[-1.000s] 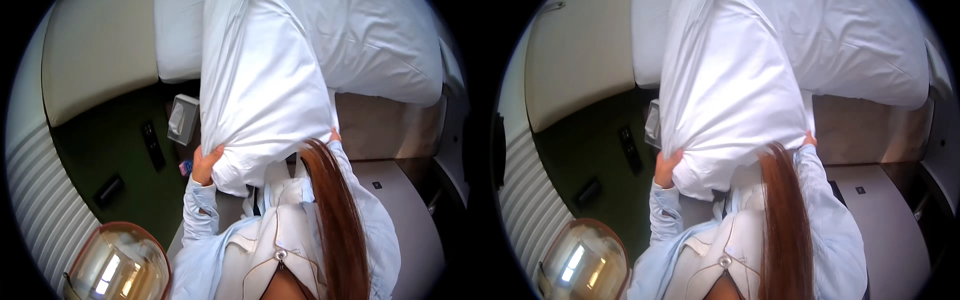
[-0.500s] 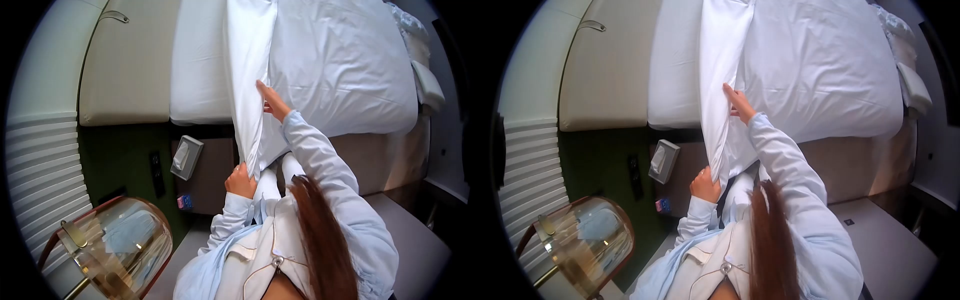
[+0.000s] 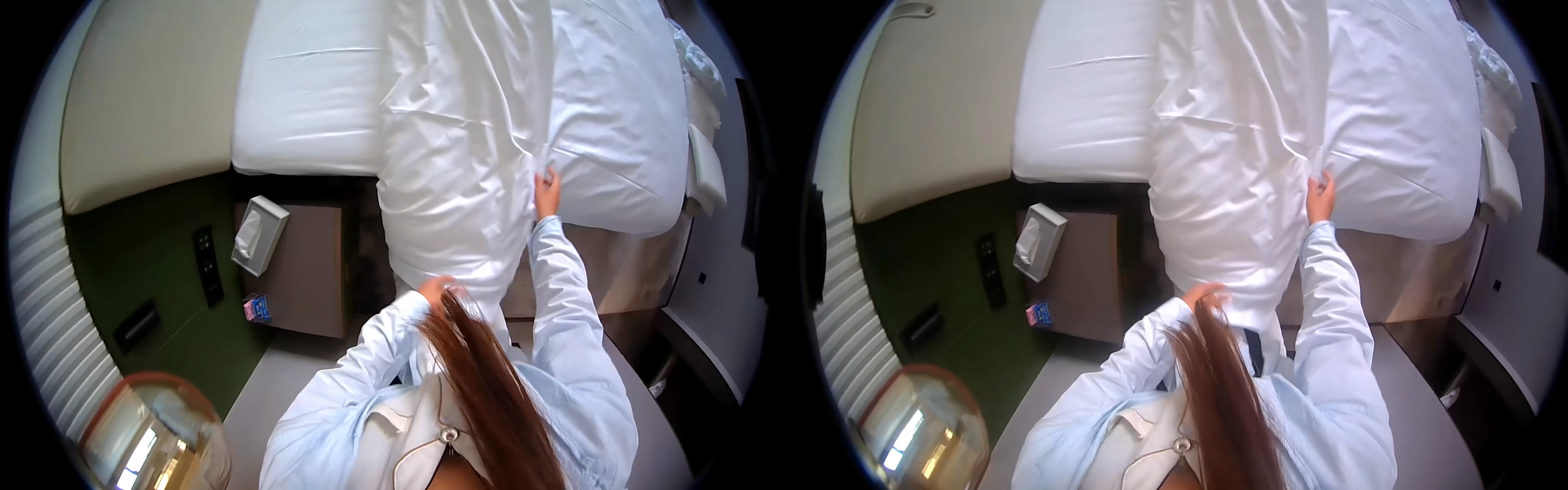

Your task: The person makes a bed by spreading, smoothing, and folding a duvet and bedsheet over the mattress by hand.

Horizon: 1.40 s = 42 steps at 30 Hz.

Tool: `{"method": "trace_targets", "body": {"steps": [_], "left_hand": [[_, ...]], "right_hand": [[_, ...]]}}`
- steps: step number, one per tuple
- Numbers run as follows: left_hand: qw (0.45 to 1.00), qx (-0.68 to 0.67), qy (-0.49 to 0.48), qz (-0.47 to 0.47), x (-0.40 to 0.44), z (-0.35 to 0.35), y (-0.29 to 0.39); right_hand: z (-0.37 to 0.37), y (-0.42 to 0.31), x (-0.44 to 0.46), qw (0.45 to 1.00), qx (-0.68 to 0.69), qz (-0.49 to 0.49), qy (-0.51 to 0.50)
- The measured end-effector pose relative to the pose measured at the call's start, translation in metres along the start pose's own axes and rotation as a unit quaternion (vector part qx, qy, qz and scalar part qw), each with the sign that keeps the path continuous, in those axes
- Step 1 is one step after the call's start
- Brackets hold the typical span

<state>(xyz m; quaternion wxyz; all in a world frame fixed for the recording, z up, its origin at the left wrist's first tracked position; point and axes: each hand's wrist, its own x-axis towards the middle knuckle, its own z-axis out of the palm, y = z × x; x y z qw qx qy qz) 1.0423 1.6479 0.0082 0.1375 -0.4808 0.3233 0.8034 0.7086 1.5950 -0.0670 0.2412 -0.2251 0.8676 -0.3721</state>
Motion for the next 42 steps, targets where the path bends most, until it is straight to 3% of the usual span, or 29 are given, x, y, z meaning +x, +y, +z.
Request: {"method": "trace_targets", "body": {"steps": [2, 3, 4, 5, 6, 7, 8, 9, 10, 12, 13, 15, 16, 17, 18, 20, 21, 22, 24, 28, 30, 31, 33, 35, 37, 38, 40, 42], "left_hand": [[0.972, -0.142, 0.161, -0.098, 0.060, -0.046, -0.028], [0.943, -0.159, 0.282, -0.080, 0.095, -0.069, -0.061], [0.940, -0.161, 0.295, -0.052, 0.109, -0.089, -0.067], [0.906, 0.054, 0.419, -0.002, 0.161, -0.115, -0.126], [0.900, 0.108, 0.413, 0.080, 0.145, -0.116, -0.092], [0.883, 0.140, 0.435, 0.104, 0.141, -0.115, -0.066], [0.861, 0.162, 0.447, 0.178, 0.153, -0.121, -0.059], [0.849, 0.174, 0.463, 0.187, 0.166, -0.124, -0.046], [0.834, 0.187, 0.480, 0.200, 0.175, -0.126, -0.035], [0.832, 0.199, 0.467, 0.223, 0.198, -0.141, -0.053], [0.805, 0.273, 0.458, 0.261, 0.193, -0.139, -0.071], [0.758, 0.351, 0.444, 0.323, 0.117, -0.113, -0.030], [0.798, 0.217, 0.429, 0.365, 0.074, -0.103, 0.000], [0.860, -0.019, 0.419, 0.291, 0.065, -0.113, -0.039], [0.866, -0.076, 0.464, 0.172, 0.058, -0.129, -0.072], [0.886, -0.067, 0.458, 0.029, 0.072, -0.158, -0.071], [0.887, -0.063, 0.456, 0.033, 0.077, -0.166, -0.071], [0.893, -0.066, 0.444, 0.029, 0.078, -0.169, -0.074], [0.901, -0.060, 0.429, 0.023, 0.072, -0.170, -0.074], [0.918, -0.009, 0.396, 0.011, 0.085, -0.168, -0.080], [0.925, -0.014, 0.379, 0.026, 0.091, -0.173, -0.081], [0.926, -0.008, 0.376, 0.023, 0.098, -0.181, -0.093], [0.894, 0.027, 0.445, 0.043, 0.108, -0.194, -0.129], [0.915, 0.008, 0.402, -0.025, 0.093, -0.183, -0.119], [0.937, 0.025, 0.346, -0.036, 0.091, -0.187, -0.119], [0.937, 0.032, 0.346, -0.037, 0.089, -0.184, -0.111], [0.915, 0.031, 0.384, 0.117, 0.096, -0.175, -0.083], [0.880, 0.146, 0.422, 0.160, 0.117, -0.190, -0.069]], "right_hand": [[0.024, 0.082, -0.007, 0.985, 0.102, 0.129, -0.054], [0.030, 0.102, -0.023, 0.981, 0.097, 0.152, -0.067], [0.033, 0.102, -0.036, 0.968, 0.145, 0.195, -0.068], [0.037, 0.118, -0.043, 0.967, 0.160, 0.189, -0.059], [0.049, 0.136, -0.047, 0.987, 0.077, 0.128, -0.055], [0.054, 0.155, -0.053, 0.971, 0.116, 0.186, -0.092], [0.069, 0.202, -0.055, 0.974, 0.087, 0.162, -0.135], [0.081, 0.180, -0.065, 0.997, 0.027, -0.003, -0.069], [0.086, 0.162, -0.067, 0.995, 0.037, -0.004, -0.088], [0.083, 0.156, -0.073, 0.983, 0.092, 0.071, -0.145], [0.076, 0.155, -0.076, 0.976, 0.110, 0.100, -0.162], [0.052, 0.166, -0.084, 0.960, 0.141, 0.158, -0.185], [0.041, 0.173, -0.090, 0.949, 0.161, 0.188, -0.194], [0.033, 0.181, -0.102, 0.935, 0.180, 0.231, -0.203], [0.024, 0.187, -0.114, 0.913, 0.198, 0.281, -0.221], [0.053, 0.163, -0.132, 0.953, 0.182, 0.232, -0.067], [0.057, 0.150, -0.139, 0.962, 0.111, 0.241, -0.067], [0.071, 0.209, -0.151, 0.959, 0.095, 0.255, -0.084], [0.051, 0.146, -0.145, 0.936, 0.154, 0.296, -0.112], [0.048, 0.178, -0.141, 0.915, 0.232, 0.312, -0.106], [0.053, 0.183, -0.132, 0.913, 0.240, 0.283, -0.166], [0.059, 0.181, -0.129, 0.916, 0.251, 0.280, -0.140], [0.062, 0.140, -0.119, 0.908, 0.303, 0.256, -0.135], [0.068, 0.142, -0.115, 0.896, 0.360, 0.226, -0.129], [0.074, 0.182, -0.118, 0.948, 0.216, 0.217, -0.081], [0.071, 0.190, -0.124, 0.947, 0.221, 0.220, -0.077], [0.071, 0.199, -0.128, 0.987, 0.049, 0.150, -0.004], [0.073, 0.182, -0.118, 0.992, 0.026, 0.101, -0.064]]}}
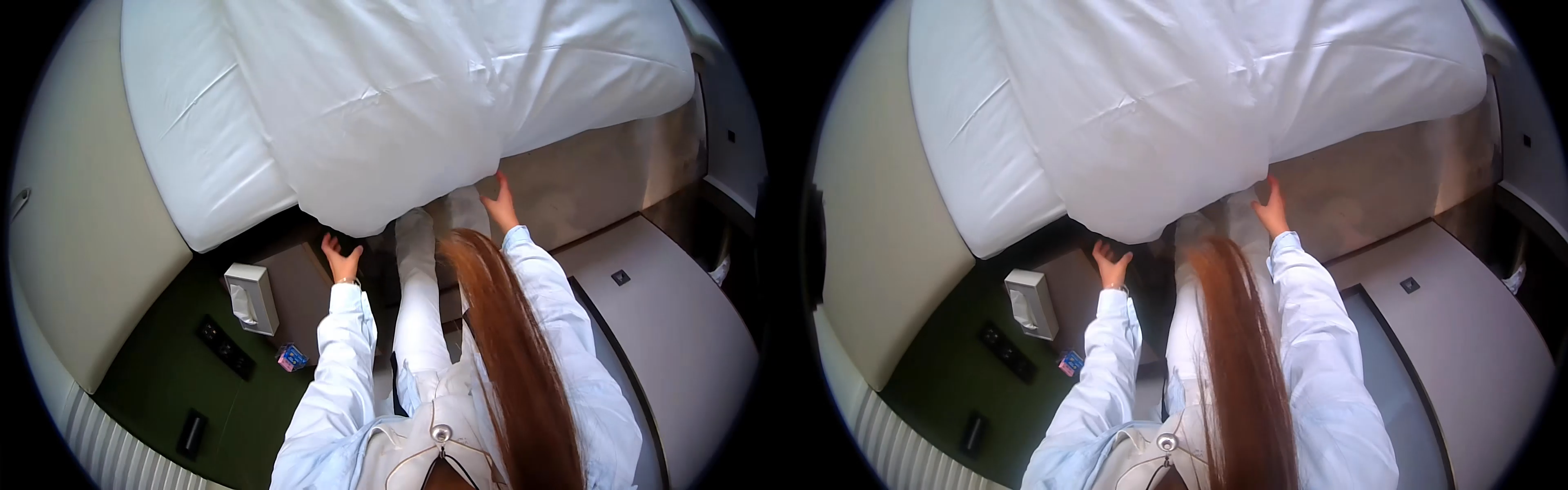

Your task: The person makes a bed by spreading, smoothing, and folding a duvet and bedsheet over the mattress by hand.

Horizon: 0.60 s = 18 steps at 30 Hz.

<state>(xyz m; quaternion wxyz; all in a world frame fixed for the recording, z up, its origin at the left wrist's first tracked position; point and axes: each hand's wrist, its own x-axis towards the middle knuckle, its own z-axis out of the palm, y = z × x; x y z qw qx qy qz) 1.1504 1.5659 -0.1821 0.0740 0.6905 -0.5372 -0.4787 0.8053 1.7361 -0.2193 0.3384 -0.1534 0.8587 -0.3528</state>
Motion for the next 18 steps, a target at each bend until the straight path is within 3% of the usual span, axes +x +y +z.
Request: {"method": "trace_targets", "body": {"steps": [2, 3, 4, 5, 6, 7, 8, 10, 11, 12, 13, 14, 15, 17, 18], "left_hand": [[0.984, -0.022, 0.053, 0.168, 0.037, 0.022, -0.018], [0.985, -0.016, 0.057, 0.164, 0.054, 0.026, -0.018], [0.998, -0.012, -0.009, 0.067, 0.072, 0.028, -0.014], [0.997, -0.007, -0.075, -0.034, 0.076, 0.027, -0.012], [0.996, -0.002, -0.076, -0.045, 0.068, 0.027, -0.005], [0.996, -0.036, -0.049, -0.071, 0.056, 0.027, 0.004], [0.993, -0.067, -0.021, -0.098, 0.044, 0.028, 0.011], [0.989, -0.099, 0.005, -0.112, 0.023, 0.034, 0.012], [0.988, -0.090, 0.021, -0.124, 0.022, 0.040, 0.015], [0.988, -0.085, 0.036, -0.128, 0.027, 0.044, 0.021], [0.991, -0.052, 0.004, -0.125, 0.031, 0.042, 0.014], [0.992, -0.038, -0.030, -0.117, 0.031, 0.038, 0.013], [0.985, 0.035, -0.085, -0.143, 0.040, 0.032, -0.009], [0.991, -0.024, -0.039, -0.125, 0.028, 0.023, -0.021], [0.980, 0.101, -0.021, -0.171, 0.028, 0.013, -0.039]], "right_hand": [[0.014, 0.008, 0.013, 1.000, -0.016, -0.001, -0.024], [0.022, 0.007, 0.021, 0.998, 0.009, -0.069, -0.012], [0.027, 0.001, 0.032, 0.998, 0.012, -0.065, -0.017], [0.029, -0.006, 0.041, 0.995, 0.028, -0.043, -0.085], [0.029, -0.010, 0.045, 0.987, 0.043, -0.019, -0.153], [0.030, -0.014, 0.043, 0.993, 0.056, -0.066, -0.076], [0.028, -0.003, 0.040, 0.994, 0.055, -0.055, -0.081], [0.017, 0.010, 0.039, 0.985, -0.135, -0.049, -0.097], [0.014, -0.003, 0.032, 0.993, -0.091, -0.015, -0.078], [0.031, 0.044, 0.038, 0.980, -0.198, 0.003, -0.016], [0.023, 0.014, 0.030, 0.989, -0.142, -0.031, -0.008], [0.022, 0.013, 0.029, 0.976, -0.216, 0.000, -0.034], [0.019, 0.013, 0.025, 0.991, -0.128, -0.040, -0.014], [0.006, 0.015, 0.011, 0.997, 0.012, 0.020, -0.068], [-0.009, 0.002, 0.001, 0.996, -0.030, 0.015, -0.079]]}}
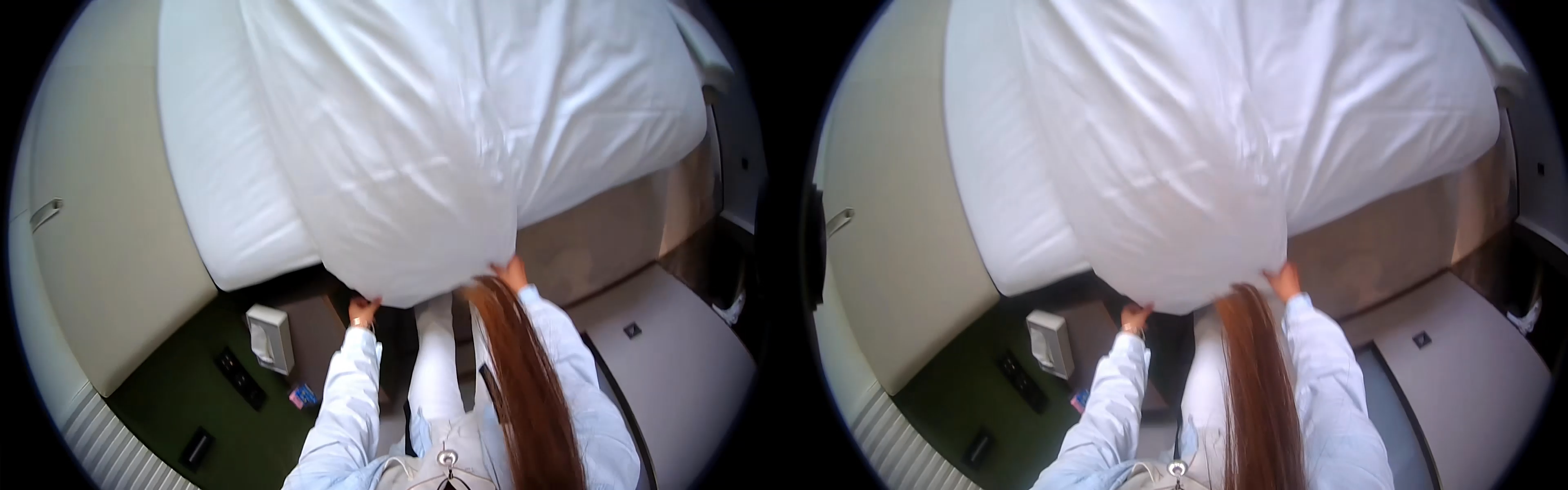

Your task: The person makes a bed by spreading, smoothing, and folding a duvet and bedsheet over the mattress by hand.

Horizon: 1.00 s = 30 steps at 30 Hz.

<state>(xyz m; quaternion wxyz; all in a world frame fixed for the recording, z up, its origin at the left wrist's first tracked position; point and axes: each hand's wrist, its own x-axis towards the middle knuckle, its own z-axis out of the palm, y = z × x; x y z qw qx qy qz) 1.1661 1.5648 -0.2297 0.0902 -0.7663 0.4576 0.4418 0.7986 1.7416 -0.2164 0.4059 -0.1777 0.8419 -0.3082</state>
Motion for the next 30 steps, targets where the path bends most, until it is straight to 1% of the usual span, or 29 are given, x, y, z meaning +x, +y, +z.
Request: {"method": "trace_targets", "body": {"steps": [1, 2, 3, 4, 5, 6, 8, 9, 10, 12, 13, 14, 15, 16, 18, 19, 20, 21, 22, 23, 24, 25, 26, 27, 28, 29, 30], "left_hand": [[0.995, -0.095, -0.017, -0.021, -0.014, -0.007, 0.004], [0.994, -0.097, -0.012, -0.057, -0.019, -0.010, 0.001], [0.990, -0.104, -0.012, -0.099, -0.034, -0.016, 0.016], [0.982, -0.138, -0.023, -0.127, -0.041, -0.018, 0.021], [0.979, -0.166, -0.028, -0.111, -0.045, -0.017, 0.032], [0.976, -0.192, -0.034, -0.095, -0.050, -0.016, 0.042], [0.973, -0.219, -0.080, 0.005, -0.028, 0.007, 0.024], [0.975, -0.189, -0.085, 0.076, -0.014, 0.026, 0.018], [0.972, -0.172, -0.044, 0.153, -0.012, 0.037, 0.020], [0.984, -0.158, -0.029, 0.079, -0.009, 0.049, 0.038], [0.983, -0.162, -0.028, 0.083, -0.008, 0.047, 0.044], [0.984, -0.163, -0.055, 0.048, -0.012, 0.046, 0.054], [0.983, -0.162, -0.084, 0.012, -0.018, 0.044, 0.062], [0.983, -0.162, -0.087, 0.011, -0.032, 0.031, 0.076], [0.950, -0.218, -0.216, -0.050, -0.058, -0.002, 0.106], [0.932, -0.259, -0.253, -0.036, -0.054, -0.006, 0.102], [0.915, -0.294, -0.275, -0.003, -0.058, -0.013, 0.105], [0.918, -0.305, -0.248, 0.058, -0.065, -0.018, 0.113], [0.914, -0.304, -0.228, 0.140, -0.084, -0.029, 0.135], [0.888, -0.329, -0.247, 0.204, -0.079, -0.030, 0.139], [0.881, -0.334, -0.261, 0.211, -0.107, -0.047, 0.172], [0.842, -0.409, -0.282, 0.210, -0.132, -0.052, 0.191], [0.854, -0.413, -0.260, 0.180, -0.165, -0.060, 0.219], [0.847, -0.417, -0.264, 0.196, -0.189, -0.065, 0.243], [0.856, -0.405, -0.253, 0.197, -0.199, -0.064, 0.260], [0.867, -0.407, -0.209, 0.199, -0.222, -0.063, 0.283], [0.866, -0.405, -0.208, 0.205, -0.230, -0.062, 0.300]], "right_hand": [[0.000, 0.033, -0.008, 1.000, -0.005, -0.013, -0.004], [-0.023, 0.005, -0.031, 0.985, -0.151, 0.067, -0.055], [-0.032, 0.005, -0.060, 0.994, -0.109, -0.020, -0.003], [-0.050, 0.009, -0.084, 0.997, -0.066, -0.042, -0.011], [-0.080, -0.045, -0.102, 0.996, -0.004, -0.091, 0.011], [-0.080, -0.047, -0.108, 0.992, 0.099, 0.000, 0.081], [-0.079, -0.048, -0.099, 0.981, 0.176, 0.052, 0.067], [-0.075, -0.036, -0.092, 0.978, 0.185, 0.073, 0.061], [-0.068, -0.016, -0.082, 0.982, 0.154, 0.092, 0.055], [-0.053, 0.020, -0.070, 0.989, 0.040, 0.131, 0.054], [-0.050, 0.027, -0.071, 0.985, -0.023, 0.155, 0.066], [-0.061, -0.001, -0.080, 0.972, -0.104, 0.168, 0.128], [-0.057, 0.011, -0.087, 0.963, -0.116, 0.191, 0.151], [-0.058, 0.011, -0.097, 0.962, -0.111, 0.209, 0.139], [-0.067, 0.009, -0.120, 0.971, -0.083, 0.189, 0.120], [-0.073, 0.009, -0.129, 0.970, -0.085, 0.185, 0.130], [-0.075, 0.032, -0.130, 0.980, -0.015, 0.131, 0.146], [-0.067, 0.068, -0.129, 0.982, 0.055, 0.081, 0.163], [-0.064, 0.080, -0.123, 0.970, 0.166, 0.053, 0.169], [-0.068, 0.072, -0.119, 0.947, 0.284, 0.062, 0.134], [-0.086, 0.026, -0.122, 0.924, 0.354, 0.115, 0.085], [-0.108, -0.020, -0.131, 0.902, 0.423, 0.086, 0.006], [-0.114, -0.023, -0.128, 0.917, 0.394, 0.062, -0.012], [-0.142, -0.077, -0.136, 0.934, 0.349, 0.069, -0.038], [-0.158, -0.094, -0.134, 0.940, 0.330, 0.078, -0.047], [-0.175, -0.113, -0.133, 0.918, 0.394, 0.034, -0.043], [-0.193, -0.125, -0.126, 0.916, 0.398, 0.029, -0.042]]}}
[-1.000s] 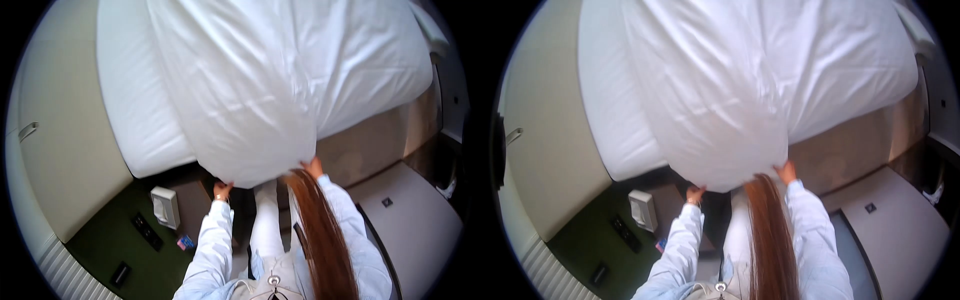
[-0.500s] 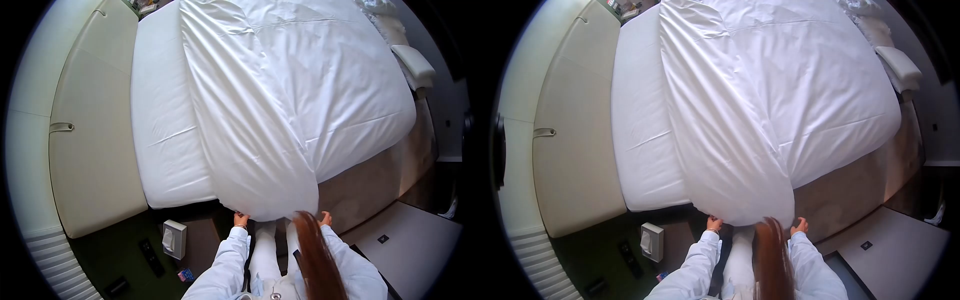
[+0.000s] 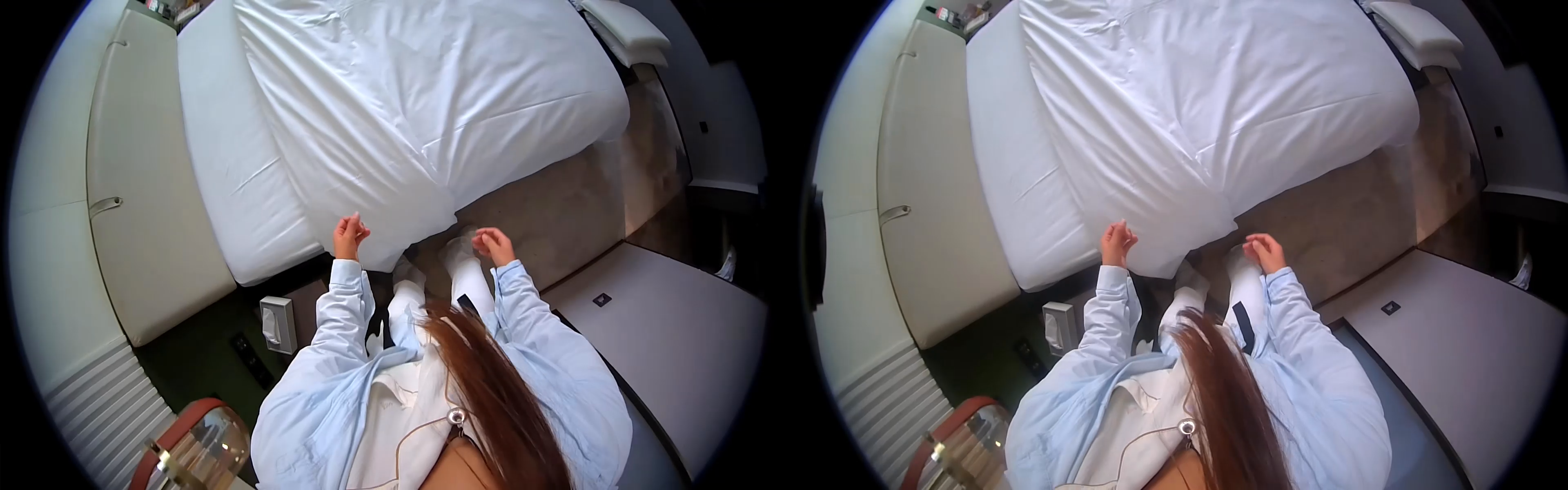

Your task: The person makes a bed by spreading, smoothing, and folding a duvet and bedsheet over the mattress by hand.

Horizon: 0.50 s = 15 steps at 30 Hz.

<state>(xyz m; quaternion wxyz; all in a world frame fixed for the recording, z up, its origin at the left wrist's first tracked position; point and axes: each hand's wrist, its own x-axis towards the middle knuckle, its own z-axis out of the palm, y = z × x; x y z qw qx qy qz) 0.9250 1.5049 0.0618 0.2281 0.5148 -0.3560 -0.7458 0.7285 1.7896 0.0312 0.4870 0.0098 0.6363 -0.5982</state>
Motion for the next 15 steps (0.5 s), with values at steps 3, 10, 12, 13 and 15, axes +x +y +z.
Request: {"method": "trace_targets", "body": {"steps": [3, 10, 12, 13, 15], "left_hand": [[0.995, -0.069, -0.040, 0.057, -0.009, 0.041, 0.024], [0.993, 0.010, -0.053, 0.107, -0.048, 0.215, 0.043], [0.988, 0.012, -0.138, 0.073, -0.068, 0.275, 0.045], [0.983, 0.029, -0.166, 0.068, -0.069, 0.299, 0.041], [0.976, 0.047, -0.207, 0.057, -0.072, 0.350, 0.028]], "right_hand": [[-0.031, -0.048, -0.001, 0.998, -0.008, -0.053, 0.037], [-0.181, -0.096, -0.032, 0.976, 0.006, -0.197, 0.091], [-0.220, -0.115, -0.051, 0.966, 0.047, -0.199, 0.157], [-0.235, -0.114, -0.065, 0.962, 0.080, -0.170, 0.200], [-0.272, -0.119, -0.082, 0.948, 0.109, -0.181, 0.238]]}}
